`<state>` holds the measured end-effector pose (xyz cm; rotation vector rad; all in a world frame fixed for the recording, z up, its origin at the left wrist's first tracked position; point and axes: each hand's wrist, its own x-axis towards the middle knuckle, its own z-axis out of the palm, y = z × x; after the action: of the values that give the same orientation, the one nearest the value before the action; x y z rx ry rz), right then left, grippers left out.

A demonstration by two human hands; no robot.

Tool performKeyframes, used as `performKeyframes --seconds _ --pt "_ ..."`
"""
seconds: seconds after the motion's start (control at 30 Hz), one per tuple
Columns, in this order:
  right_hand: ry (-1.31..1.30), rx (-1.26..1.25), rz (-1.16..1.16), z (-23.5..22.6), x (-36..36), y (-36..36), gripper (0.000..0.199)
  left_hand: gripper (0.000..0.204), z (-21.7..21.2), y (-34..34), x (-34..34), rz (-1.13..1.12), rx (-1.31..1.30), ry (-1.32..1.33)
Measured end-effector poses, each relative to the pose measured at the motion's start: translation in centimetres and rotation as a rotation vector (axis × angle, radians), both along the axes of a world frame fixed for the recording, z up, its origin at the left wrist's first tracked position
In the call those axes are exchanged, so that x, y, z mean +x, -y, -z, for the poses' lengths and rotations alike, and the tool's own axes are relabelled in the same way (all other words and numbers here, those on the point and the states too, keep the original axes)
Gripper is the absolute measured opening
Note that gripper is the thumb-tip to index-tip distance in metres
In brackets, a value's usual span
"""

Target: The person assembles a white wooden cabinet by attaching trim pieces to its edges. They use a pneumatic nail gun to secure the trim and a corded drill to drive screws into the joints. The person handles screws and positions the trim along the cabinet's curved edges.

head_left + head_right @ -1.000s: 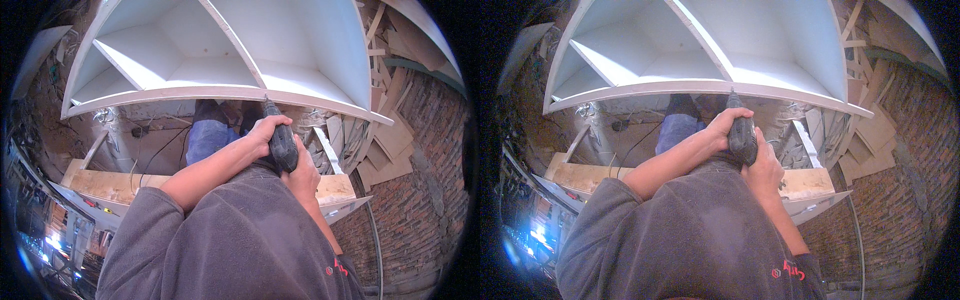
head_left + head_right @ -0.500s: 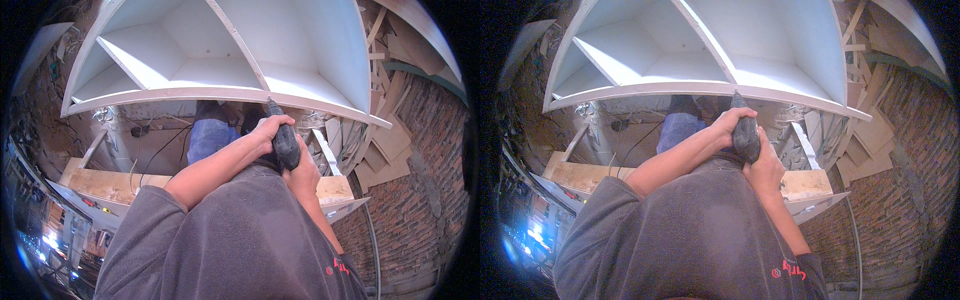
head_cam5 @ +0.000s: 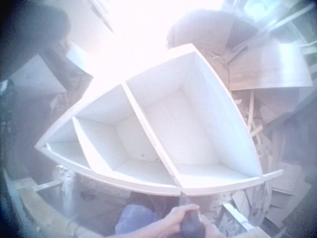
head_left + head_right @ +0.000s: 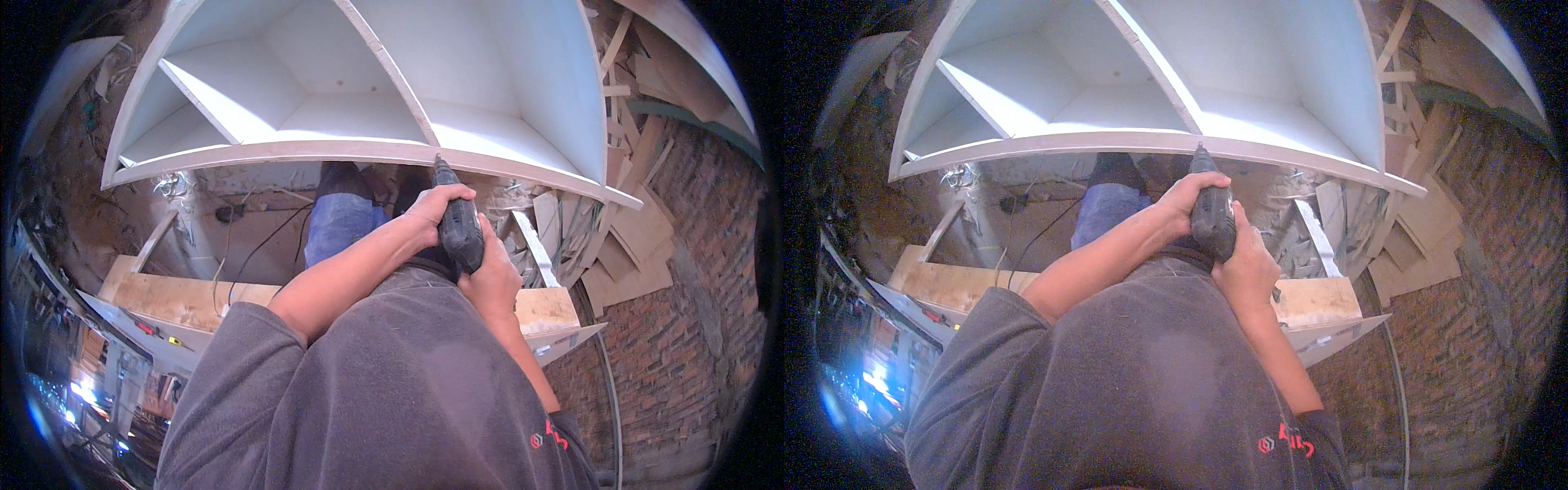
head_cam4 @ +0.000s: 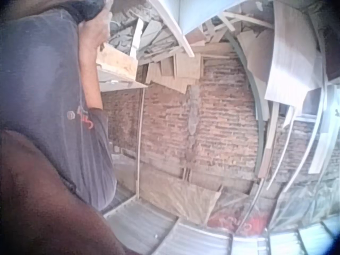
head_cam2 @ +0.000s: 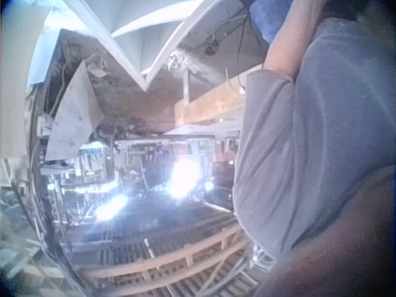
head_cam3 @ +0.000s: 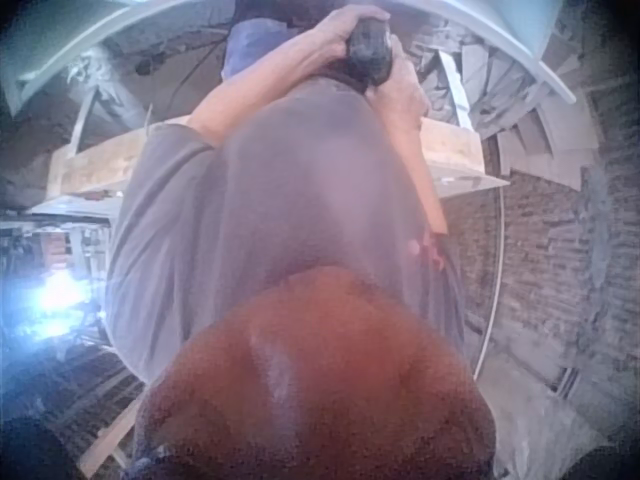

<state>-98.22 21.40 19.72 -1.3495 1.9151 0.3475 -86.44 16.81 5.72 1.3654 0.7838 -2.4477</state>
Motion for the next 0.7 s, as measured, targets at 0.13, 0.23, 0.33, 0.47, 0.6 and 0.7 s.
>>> performKeyframes --seconds 0.13,0.23,0.33,0.47,0.6,0.7 --pt "0.004 -0.006 -0.028 0.3 -0.1 -0.4 0.092 0.02 0.6 -0.1 0.2 0.015 0.055 -0.009" --pt "-0.004 0.003 -0.02 0.4 -0.3 -0.4 0.09 0.018 1.0 0.0 0.2 0.003 -0.003 -0.032" --pt "0.011 0.01 0.022 0.4 -0.8 -0.1 0.087 0.02 1.1 0.2 -0.3 0.019 -0.05 -0.061" --pt "0.02 -0.096 0.05 0.2 -1.9 -0.1 0.082 0.03 0.2 1.4 -0.7 0.117 -0.104 -0.092" --pt "0.015 -0.26 0.291 -0.6 -2.2 -3.3 0.076 0.086 -1.4 3.4 2.9 0.554 -0.209 -0.202" --pt "0.074 -0.407 0.646 -2.0 -1.2 -8.2 0.071 0.069 -1.3 5.3 9.6 0.792 -0.582 0.027"
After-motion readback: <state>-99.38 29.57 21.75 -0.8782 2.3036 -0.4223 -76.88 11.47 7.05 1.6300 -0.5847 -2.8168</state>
